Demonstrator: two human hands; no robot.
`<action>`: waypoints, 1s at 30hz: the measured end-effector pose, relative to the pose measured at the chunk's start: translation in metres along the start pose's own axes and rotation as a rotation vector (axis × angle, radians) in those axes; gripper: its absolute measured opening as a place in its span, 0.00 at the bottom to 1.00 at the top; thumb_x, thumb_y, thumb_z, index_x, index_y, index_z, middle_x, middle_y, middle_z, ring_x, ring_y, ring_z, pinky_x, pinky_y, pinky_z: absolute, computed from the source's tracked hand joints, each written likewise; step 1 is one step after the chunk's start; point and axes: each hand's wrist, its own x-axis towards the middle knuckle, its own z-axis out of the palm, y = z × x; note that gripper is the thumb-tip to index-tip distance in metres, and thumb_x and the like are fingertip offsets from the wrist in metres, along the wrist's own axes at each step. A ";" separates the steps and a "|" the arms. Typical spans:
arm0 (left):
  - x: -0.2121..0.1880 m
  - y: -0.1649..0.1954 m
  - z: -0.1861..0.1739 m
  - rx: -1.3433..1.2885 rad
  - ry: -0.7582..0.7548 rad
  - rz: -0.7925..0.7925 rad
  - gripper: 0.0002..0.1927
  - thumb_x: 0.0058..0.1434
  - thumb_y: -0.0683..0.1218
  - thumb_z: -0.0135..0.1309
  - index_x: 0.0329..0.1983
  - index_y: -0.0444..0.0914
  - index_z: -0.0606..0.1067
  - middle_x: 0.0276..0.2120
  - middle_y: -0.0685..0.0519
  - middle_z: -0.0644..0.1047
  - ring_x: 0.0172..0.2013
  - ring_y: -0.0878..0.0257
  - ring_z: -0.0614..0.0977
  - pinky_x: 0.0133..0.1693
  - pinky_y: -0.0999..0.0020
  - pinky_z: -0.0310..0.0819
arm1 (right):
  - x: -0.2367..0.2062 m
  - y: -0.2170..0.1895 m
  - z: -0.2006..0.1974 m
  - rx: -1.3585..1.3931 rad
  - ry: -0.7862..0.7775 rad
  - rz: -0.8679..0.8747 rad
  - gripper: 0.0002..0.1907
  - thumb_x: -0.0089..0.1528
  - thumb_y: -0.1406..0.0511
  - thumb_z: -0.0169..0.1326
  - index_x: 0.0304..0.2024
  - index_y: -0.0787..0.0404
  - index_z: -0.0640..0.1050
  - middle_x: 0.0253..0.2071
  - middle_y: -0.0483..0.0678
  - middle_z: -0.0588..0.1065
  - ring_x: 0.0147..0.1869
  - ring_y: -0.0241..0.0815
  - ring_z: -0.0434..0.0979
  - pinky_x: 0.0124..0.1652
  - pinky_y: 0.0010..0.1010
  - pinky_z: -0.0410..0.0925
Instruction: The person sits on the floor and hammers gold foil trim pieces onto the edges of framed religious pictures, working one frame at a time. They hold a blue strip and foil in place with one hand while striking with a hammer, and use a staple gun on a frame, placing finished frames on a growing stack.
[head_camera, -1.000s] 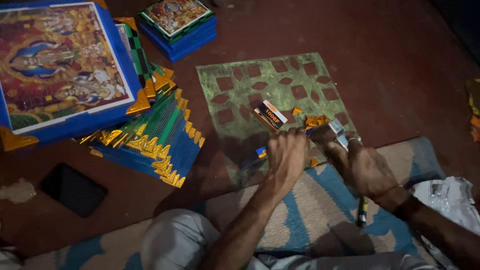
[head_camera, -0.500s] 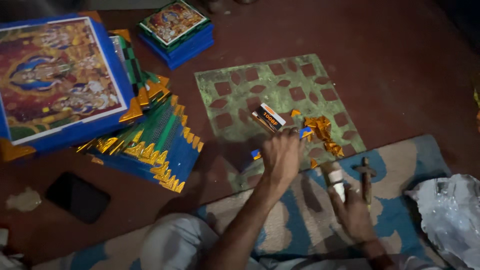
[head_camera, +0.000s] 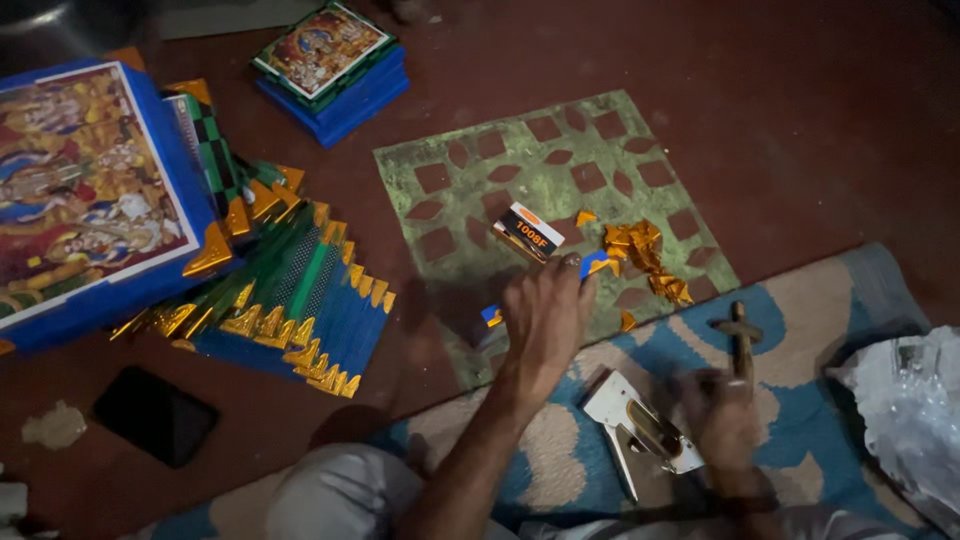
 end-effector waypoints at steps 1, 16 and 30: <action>0.000 0.000 0.000 0.004 0.021 0.013 0.14 0.64 0.48 0.57 0.44 0.33 0.78 0.36 0.42 0.81 0.35 0.44 0.83 0.36 0.48 0.74 | 0.008 0.009 -0.001 -0.392 -0.025 -0.060 0.19 0.68 0.54 0.54 0.48 0.62 0.79 0.45 0.56 0.78 0.50 0.56 0.79 0.49 0.45 0.70; -0.003 -0.002 0.006 0.048 -0.006 -0.006 0.11 0.64 0.49 0.58 0.41 0.35 0.77 0.37 0.43 0.80 0.36 0.44 0.83 0.32 0.48 0.73 | 0.039 -0.043 -0.047 0.614 -0.189 0.332 0.21 0.72 0.55 0.44 0.55 0.64 0.75 0.26 0.44 0.68 0.23 0.33 0.63 0.23 0.29 0.59; -0.003 0.003 0.009 0.027 -0.040 -0.082 0.12 0.60 0.49 0.61 0.40 0.36 0.77 0.37 0.45 0.81 0.39 0.46 0.83 0.35 0.50 0.76 | 0.043 -0.186 -0.089 0.157 -0.246 -0.094 0.21 0.75 0.57 0.41 0.47 0.70 0.75 0.22 0.53 0.70 0.23 0.43 0.70 0.27 0.39 0.64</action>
